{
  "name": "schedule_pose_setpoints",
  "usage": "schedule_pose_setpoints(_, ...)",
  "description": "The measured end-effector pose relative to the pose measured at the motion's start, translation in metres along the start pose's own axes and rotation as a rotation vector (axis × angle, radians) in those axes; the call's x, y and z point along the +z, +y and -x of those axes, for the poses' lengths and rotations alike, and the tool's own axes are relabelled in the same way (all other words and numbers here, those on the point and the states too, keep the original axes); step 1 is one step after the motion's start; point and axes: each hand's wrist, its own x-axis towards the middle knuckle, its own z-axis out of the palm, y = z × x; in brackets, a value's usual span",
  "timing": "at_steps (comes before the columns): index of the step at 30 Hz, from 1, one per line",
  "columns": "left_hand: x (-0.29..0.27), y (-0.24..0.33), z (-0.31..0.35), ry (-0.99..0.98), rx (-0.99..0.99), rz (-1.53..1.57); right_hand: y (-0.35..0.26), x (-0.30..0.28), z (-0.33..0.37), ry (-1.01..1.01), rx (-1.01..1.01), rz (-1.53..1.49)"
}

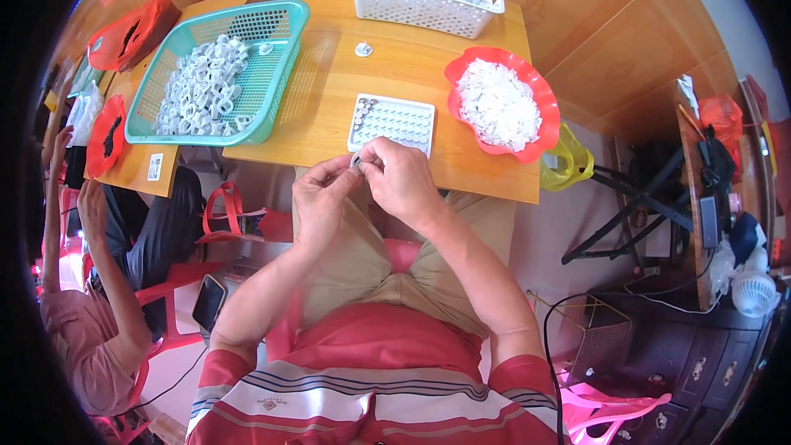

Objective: The person picks up a white plastic base and a metal component by hand, fits the metal piece into the base, and places the assembled unit into a white tray.

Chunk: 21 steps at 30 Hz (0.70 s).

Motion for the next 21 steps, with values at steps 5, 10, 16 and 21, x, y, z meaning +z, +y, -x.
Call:
schedule_pose_setpoints(5, 0.002, 0.002, 0.003, 0.014, -0.001, 0.059, -0.002, -0.002, 0.002, 0.003, -0.085, 0.069)
schedule_pose_setpoints(10, 0.000, -0.002, 0.002, -0.007, -0.007, 0.074, -0.001, -0.005, 0.000, -0.017, -0.017, -0.063)
schedule_pose_setpoints(16, 0.000, 0.001, 0.001, -0.015, 0.004, 0.053, 0.012, -0.003, 0.000, -0.052, 0.093, -0.265)
schedule_pose_setpoints(21, 0.001, 0.009, 0.003, -0.043, -0.018, 0.099, 0.017, -0.003, 0.001, -0.065, 0.132, -0.439)
